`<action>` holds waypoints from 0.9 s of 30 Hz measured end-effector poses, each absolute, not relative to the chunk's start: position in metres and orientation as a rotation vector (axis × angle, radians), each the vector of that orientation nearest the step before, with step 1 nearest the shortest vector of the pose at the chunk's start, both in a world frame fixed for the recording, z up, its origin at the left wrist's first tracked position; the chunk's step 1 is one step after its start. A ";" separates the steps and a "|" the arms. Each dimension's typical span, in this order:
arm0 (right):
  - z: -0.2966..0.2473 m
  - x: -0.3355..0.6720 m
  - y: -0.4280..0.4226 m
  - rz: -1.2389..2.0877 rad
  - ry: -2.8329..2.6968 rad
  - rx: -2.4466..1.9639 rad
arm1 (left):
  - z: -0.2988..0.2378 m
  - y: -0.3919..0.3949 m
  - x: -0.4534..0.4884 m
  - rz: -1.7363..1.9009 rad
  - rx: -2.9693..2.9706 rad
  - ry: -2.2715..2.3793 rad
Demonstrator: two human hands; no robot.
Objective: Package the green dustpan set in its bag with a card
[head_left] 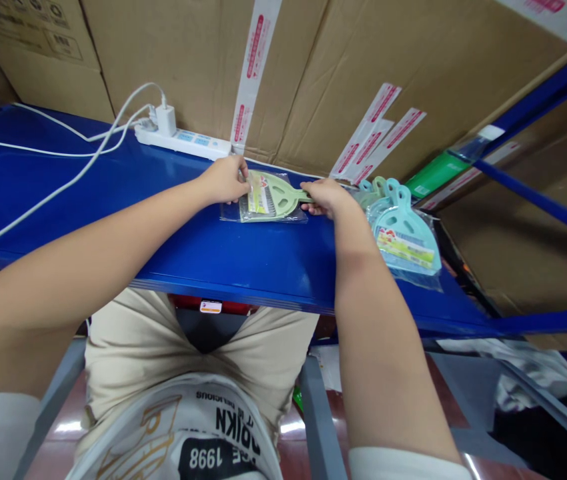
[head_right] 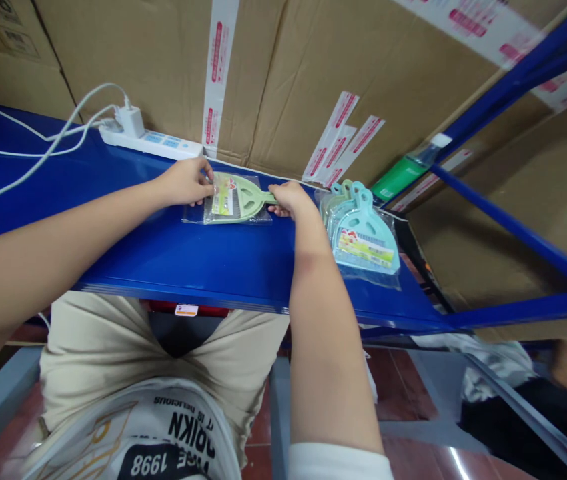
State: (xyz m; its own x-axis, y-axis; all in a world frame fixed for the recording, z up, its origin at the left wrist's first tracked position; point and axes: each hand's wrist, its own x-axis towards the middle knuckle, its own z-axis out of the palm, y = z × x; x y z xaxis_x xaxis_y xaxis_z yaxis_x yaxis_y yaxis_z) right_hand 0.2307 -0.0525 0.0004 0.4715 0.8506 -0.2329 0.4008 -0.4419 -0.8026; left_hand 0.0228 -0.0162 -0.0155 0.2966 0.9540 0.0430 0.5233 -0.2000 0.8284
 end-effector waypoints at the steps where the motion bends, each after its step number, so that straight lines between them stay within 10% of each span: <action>1: 0.000 0.231 -0.052 0.842 -1.036 -2.034 | -0.015 -0.017 0.022 0.765 1.815 1.328; 27: 0.002 0.228 -0.053 0.818 -1.056 -2.065 | -0.017 -0.009 0.028 0.749 1.754 1.381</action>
